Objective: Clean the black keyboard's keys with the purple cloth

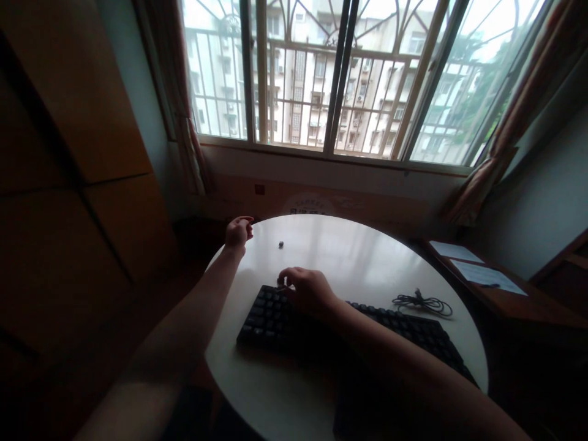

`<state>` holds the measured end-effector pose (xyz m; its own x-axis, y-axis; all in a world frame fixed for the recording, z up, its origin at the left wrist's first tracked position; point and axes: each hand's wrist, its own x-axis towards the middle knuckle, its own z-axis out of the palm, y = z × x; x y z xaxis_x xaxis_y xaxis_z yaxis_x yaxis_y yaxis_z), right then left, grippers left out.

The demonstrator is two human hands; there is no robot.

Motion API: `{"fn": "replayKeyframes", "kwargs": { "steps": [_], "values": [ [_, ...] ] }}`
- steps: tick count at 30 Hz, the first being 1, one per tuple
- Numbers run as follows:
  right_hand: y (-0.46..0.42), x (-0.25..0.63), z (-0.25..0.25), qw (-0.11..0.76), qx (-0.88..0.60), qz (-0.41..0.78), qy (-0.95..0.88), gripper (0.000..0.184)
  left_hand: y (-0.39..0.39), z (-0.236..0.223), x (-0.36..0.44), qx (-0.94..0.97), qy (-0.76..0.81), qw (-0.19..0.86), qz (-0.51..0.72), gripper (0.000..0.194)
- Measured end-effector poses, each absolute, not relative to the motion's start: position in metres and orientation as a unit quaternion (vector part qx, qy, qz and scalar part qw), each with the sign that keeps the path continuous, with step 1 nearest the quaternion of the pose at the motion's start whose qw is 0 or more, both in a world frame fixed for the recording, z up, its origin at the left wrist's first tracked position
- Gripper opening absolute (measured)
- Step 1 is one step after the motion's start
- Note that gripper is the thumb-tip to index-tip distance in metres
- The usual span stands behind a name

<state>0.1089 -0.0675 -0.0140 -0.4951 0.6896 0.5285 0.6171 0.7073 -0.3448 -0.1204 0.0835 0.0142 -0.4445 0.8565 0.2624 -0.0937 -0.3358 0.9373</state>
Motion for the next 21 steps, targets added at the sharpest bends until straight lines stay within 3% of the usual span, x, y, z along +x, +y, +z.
{"fn": "replayKeyframes", "kwargs": {
  "steps": [5,9,12,16,21],
  "values": [
    [-0.077,0.104,0.015,0.268,-0.324,0.057,-0.905,0.02,0.091,0.0,-0.116,0.479,0.489,0.265,0.679,0.02],
    [-0.038,0.105,0.023,0.253,-0.383,0.066,-0.886,0.018,0.099,-0.019,-0.117,0.542,0.567,0.185,0.591,0.024],
    [0.01,0.104,0.016,0.258,-0.49,0.16,-0.817,0.018,0.103,-0.031,-0.118,0.558,0.601,0.167,0.547,0.026],
    [0.07,0.093,0.002,0.243,-0.542,0.235,-0.77,0.011,0.105,-0.036,-0.118,0.559,0.615,0.161,0.532,0.023],
    [0.111,0.079,-0.009,0.253,-0.582,0.304,-0.711,0.014,0.107,-0.036,-0.119,0.561,0.623,0.156,0.521,0.024]
  ]
}}
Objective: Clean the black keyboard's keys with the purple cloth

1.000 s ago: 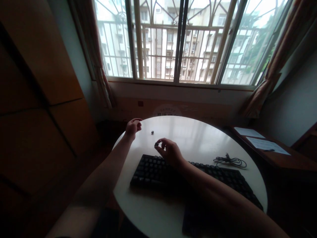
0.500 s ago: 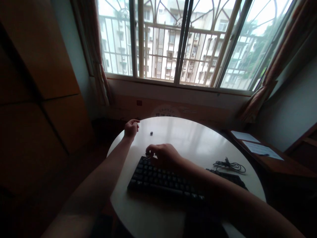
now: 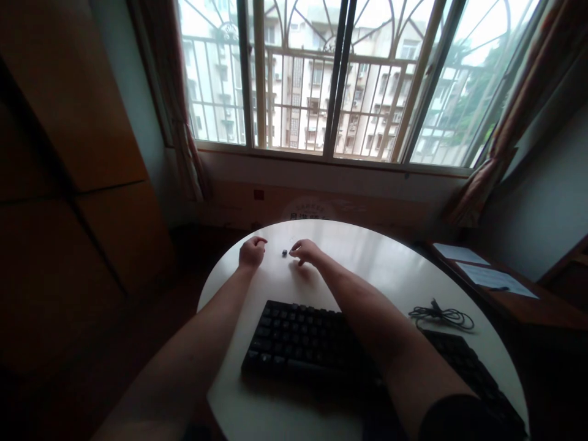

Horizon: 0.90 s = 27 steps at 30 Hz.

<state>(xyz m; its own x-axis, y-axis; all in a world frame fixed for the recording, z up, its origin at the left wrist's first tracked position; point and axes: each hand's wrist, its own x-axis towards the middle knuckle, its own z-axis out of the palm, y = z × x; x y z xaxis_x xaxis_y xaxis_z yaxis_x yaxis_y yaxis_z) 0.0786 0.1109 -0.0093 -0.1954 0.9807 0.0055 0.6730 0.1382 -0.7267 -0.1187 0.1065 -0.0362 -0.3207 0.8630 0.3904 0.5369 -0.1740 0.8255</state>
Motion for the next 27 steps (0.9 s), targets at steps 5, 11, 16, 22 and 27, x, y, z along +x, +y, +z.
{"fn": "replayKeyframes", "kwargs": {
  "steps": [5,11,16,22,27],
  "values": [
    [0.126,0.08,-0.021,0.263,-0.608,0.33,-0.672,0.016,0.106,-0.035,-0.116,0.562,0.62,0.164,0.522,0.025],
    [0.137,0.076,-0.035,0.28,-0.62,0.313,-0.663,0.026,0.104,-0.033,-0.112,0.571,0.607,0.174,0.524,0.025],
    [0.142,0.075,-0.037,0.27,-0.621,0.299,-0.672,0.029,0.103,-0.034,-0.11,0.576,0.607,0.17,0.521,0.025],
    [0.141,0.076,-0.036,0.26,-0.619,0.299,-0.678,0.033,0.101,-0.032,-0.109,0.584,0.607,0.166,0.513,0.023],
    [0.14,0.076,-0.036,0.274,-0.623,0.289,-0.673,0.049,0.1,-0.03,-0.108,0.588,0.609,0.16,0.508,0.024]
  ]
}}
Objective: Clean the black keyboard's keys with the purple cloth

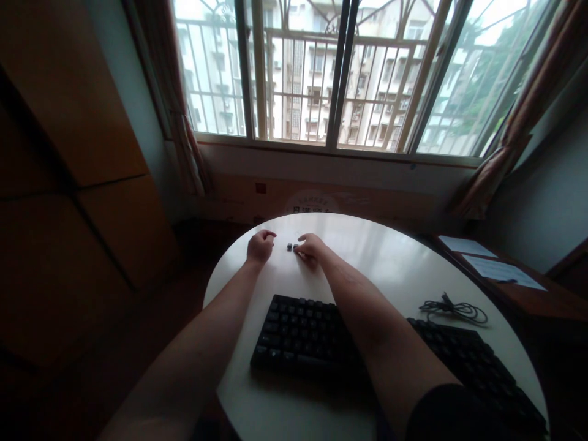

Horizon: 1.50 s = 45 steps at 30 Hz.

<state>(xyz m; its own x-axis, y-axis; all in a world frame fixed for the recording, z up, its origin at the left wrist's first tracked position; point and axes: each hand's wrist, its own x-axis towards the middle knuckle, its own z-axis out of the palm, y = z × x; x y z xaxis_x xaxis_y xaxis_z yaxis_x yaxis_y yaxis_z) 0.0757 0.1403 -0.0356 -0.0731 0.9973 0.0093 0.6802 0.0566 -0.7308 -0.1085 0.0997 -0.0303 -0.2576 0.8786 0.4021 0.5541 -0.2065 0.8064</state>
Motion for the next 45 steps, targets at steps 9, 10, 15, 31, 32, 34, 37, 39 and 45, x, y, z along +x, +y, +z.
{"fn": "replayKeyframes", "kwargs": {
  "steps": [9,10,15,31,32,34,37,39,45],
  "values": [
    [0.128,0.091,-0.013,0.385,-0.59,0.259,-0.661,0.033,0.088,-0.016,-0.105,0.601,0.556,0.171,0.548,0.025],
    [0.124,0.094,-0.005,0.401,-0.584,0.257,-0.657,0.039,0.086,-0.013,-0.104,0.603,0.547,0.175,0.554,0.025],
    [0.078,0.11,0.028,0.451,-0.539,0.268,-0.659,0.064,0.079,-0.004,-0.099,0.609,0.51,0.198,0.574,0.025],
    [-0.032,0.123,0.022,0.332,-0.37,0.476,-0.726,0.027,0.071,-0.026,-0.078,0.776,0.446,0.275,0.35,0.028],
    [-0.035,0.124,0.023,0.328,-0.362,0.466,-0.738,0.026,0.071,-0.027,-0.077,0.782,0.447,0.279,0.334,0.028],
    [-0.041,0.124,0.021,0.304,-0.358,0.446,-0.762,0.025,0.071,-0.029,-0.077,0.789,0.452,0.283,0.306,0.028],
    [-0.046,0.125,0.01,0.274,-0.372,0.437,-0.772,0.024,0.071,-0.03,-0.076,0.792,0.458,0.284,0.287,0.029],
    [-0.047,0.124,0.002,0.282,-0.378,0.457,-0.754,0.028,0.07,-0.029,-0.076,0.794,0.458,0.285,0.281,0.029],
    [-0.048,0.118,-0.013,0.341,-0.349,0.485,-0.725,0.04,0.068,-0.024,-0.077,0.791,0.447,0.311,0.279,0.029]
  ]
}}
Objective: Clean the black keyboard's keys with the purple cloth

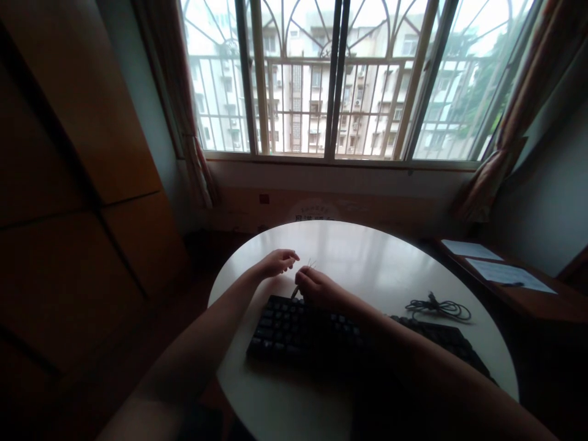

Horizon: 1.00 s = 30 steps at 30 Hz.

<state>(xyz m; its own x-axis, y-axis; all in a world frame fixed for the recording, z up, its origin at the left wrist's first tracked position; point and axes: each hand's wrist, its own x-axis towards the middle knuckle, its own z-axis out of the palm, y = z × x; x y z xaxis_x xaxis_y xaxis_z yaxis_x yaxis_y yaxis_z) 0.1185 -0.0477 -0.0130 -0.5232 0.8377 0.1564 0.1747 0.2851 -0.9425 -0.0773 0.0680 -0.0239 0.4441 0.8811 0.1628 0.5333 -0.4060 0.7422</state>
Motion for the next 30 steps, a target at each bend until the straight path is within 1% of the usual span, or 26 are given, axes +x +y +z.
{"fn": "replayKeyframes", "kwargs": {
  "steps": [5,12,24,26,30],
  "values": [
    [-0.041,0.115,-0.036,0.44,-0.357,0.433,-0.701,0.041,0.066,-0.018,-0.079,0.793,0.434,0.321,0.281,0.029],
    [-0.036,0.116,-0.048,0.492,-0.358,0.44,-0.661,0.039,0.063,-0.016,-0.079,0.799,0.428,0.326,0.27,0.028],
    [-0.041,0.112,-0.04,0.452,-0.332,0.439,-0.702,0.037,0.067,-0.023,-0.078,0.803,0.432,0.32,0.258,0.026],
    [-0.043,0.113,-0.037,0.433,-0.332,0.409,-0.731,0.037,0.067,-0.023,-0.077,0.804,0.434,0.315,0.255,0.026],
    [-0.05,0.116,-0.029,0.374,-0.338,0.287,-0.815,0.03,0.069,-0.025,-0.077,0.807,0.436,0.309,0.25,0.026]
  ]
}}
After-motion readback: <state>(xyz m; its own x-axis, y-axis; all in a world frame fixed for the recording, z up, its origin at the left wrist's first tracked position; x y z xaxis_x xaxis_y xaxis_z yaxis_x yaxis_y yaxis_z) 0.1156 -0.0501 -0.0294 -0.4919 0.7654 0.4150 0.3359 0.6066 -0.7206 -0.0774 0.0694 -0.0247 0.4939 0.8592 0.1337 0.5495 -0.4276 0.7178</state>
